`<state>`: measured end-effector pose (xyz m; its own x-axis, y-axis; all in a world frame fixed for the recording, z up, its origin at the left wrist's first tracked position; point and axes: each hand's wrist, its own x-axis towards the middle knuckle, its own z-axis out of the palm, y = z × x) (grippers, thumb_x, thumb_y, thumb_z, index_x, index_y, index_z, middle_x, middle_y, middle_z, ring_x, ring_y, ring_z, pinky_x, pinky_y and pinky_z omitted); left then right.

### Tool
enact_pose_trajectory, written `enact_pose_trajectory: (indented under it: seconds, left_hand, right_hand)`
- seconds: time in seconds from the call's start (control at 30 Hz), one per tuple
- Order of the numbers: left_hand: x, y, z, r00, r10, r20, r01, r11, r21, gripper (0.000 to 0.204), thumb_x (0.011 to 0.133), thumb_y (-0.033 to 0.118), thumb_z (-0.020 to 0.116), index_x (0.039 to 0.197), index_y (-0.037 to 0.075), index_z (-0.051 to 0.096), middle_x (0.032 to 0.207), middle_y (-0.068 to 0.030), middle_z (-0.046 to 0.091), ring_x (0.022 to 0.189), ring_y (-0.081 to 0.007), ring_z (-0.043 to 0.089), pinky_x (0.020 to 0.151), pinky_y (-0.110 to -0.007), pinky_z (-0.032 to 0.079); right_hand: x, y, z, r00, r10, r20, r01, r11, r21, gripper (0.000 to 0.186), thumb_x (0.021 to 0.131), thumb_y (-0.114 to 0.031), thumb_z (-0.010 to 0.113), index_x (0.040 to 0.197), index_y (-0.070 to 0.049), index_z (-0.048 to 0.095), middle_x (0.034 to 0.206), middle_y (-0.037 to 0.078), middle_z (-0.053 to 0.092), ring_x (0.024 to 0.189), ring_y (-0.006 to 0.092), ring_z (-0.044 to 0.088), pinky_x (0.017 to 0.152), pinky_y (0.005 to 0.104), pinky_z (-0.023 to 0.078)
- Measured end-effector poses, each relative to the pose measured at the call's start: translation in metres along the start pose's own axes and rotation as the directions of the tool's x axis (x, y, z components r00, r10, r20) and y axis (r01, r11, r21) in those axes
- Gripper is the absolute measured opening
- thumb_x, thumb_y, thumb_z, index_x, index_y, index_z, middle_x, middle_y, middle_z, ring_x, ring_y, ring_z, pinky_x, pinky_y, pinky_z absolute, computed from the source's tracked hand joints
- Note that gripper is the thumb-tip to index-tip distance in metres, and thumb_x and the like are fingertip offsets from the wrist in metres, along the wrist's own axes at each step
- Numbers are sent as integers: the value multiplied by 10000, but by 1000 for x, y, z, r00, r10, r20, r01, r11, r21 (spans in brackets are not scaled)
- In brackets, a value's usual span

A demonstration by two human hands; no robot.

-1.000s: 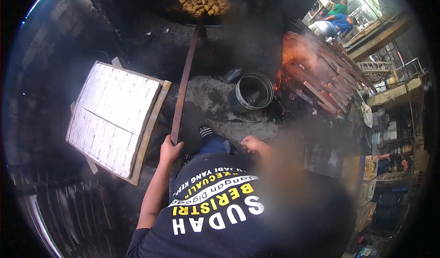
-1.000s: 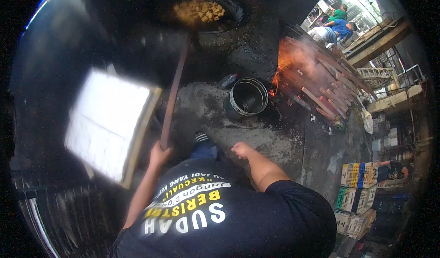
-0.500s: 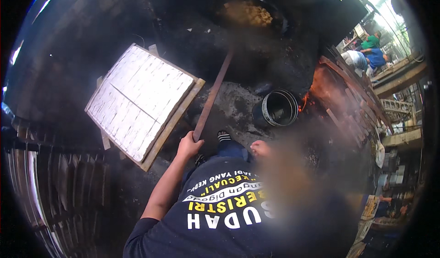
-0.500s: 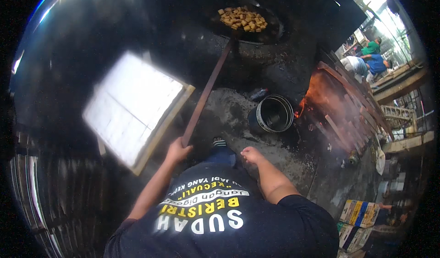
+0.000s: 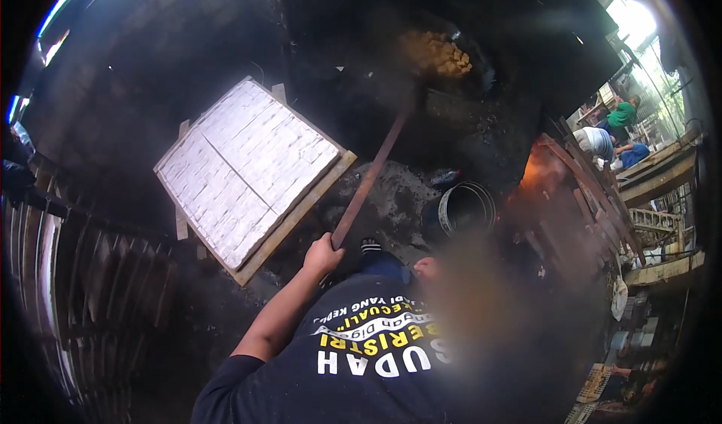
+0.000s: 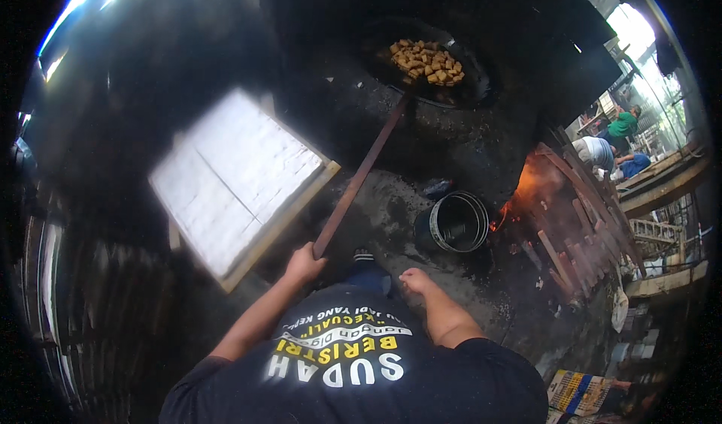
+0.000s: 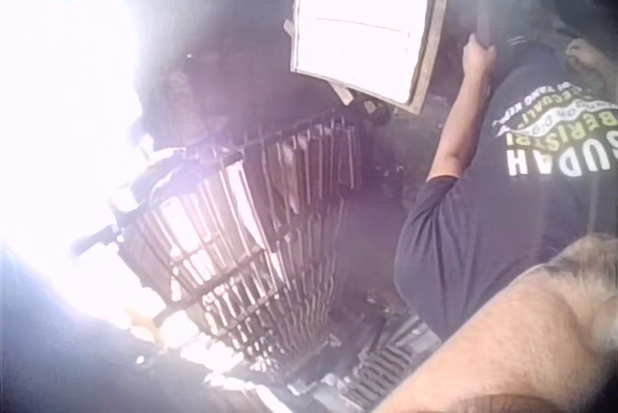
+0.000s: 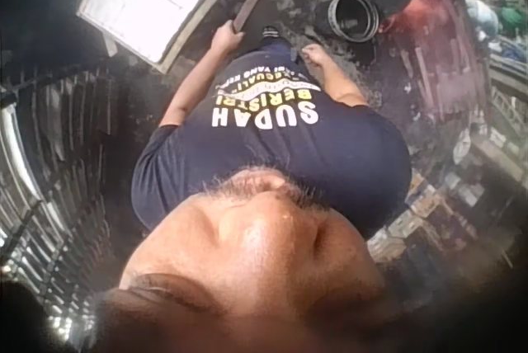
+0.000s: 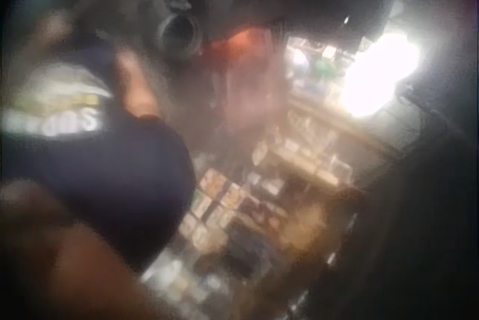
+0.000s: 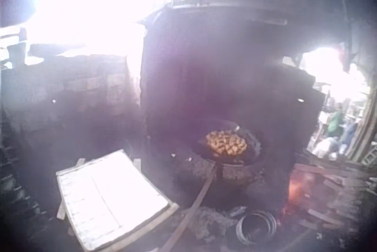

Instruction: The person deep fries tofu in a large outdoor vat using a long-handled scoop and then transfers the cooked tofu into plastic crates by hand.

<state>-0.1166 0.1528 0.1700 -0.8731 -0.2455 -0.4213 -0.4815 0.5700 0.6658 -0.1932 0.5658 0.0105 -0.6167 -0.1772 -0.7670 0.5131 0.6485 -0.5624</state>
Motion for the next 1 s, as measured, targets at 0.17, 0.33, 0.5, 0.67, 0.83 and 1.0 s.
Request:
enact_pose_trajectory:
  seconds: [0.17,0.33,0.5,0.67,0.83,1.0]
  left_hand:
    - [0,-6,-5,999,-31,7,31,1000,2,505,806,327,744,1185,10,640,1072,-265,722,1025,-422,698,899,-498,552]
    - [14,-11,7,998,-53,42,52,998,28,507,810,342,738,1177,7,637,1059,-276,720,1021,-420,699,890,-499,555]
    - [58,-44,65,997,62,-47,-64,997,-52,586,807,337,743,1251,-18,601,1054,-309,701,1021,-453,686,906,-529,547]
    - [31,-17,20,989,-145,31,144,989,28,507,794,356,750,1170,34,639,1008,-275,721,980,-440,700,862,-516,560]
    - [20,17,2,962,-245,119,246,969,8,554,774,355,770,1210,40,637,1009,-261,729,964,-420,716,839,-501,566]
    - [11,34,5,929,-356,98,359,933,-24,548,779,391,779,1236,112,657,1017,-257,727,993,-434,704,831,-480,558]
  right_hand:
    - [2,-25,8,999,1,42,1,999,-48,229,917,-252,700,1028,-54,729,828,60,695,720,164,654,613,342,519]
    - [20,-13,-4,984,-176,2,173,965,-198,257,924,-274,675,1051,-62,746,853,63,715,700,190,665,575,373,522]
    - [83,24,-60,945,-326,-27,305,909,-284,254,908,-267,701,1028,-52,763,921,110,758,764,184,704,676,362,557]
    - [90,-169,-48,995,60,82,-75,979,191,462,985,-470,647,1250,-92,630,997,58,698,739,156,666,593,318,522]
    - [152,-294,-57,967,-78,243,-101,758,644,588,963,-654,580,1203,-118,618,952,81,697,809,230,693,713,402,567]
    - [196,-397,-69,967,-219,133,-34,405,914,541,945,-661,602,1044,-129,613,801,62,660,754,272,688,694,435,572]
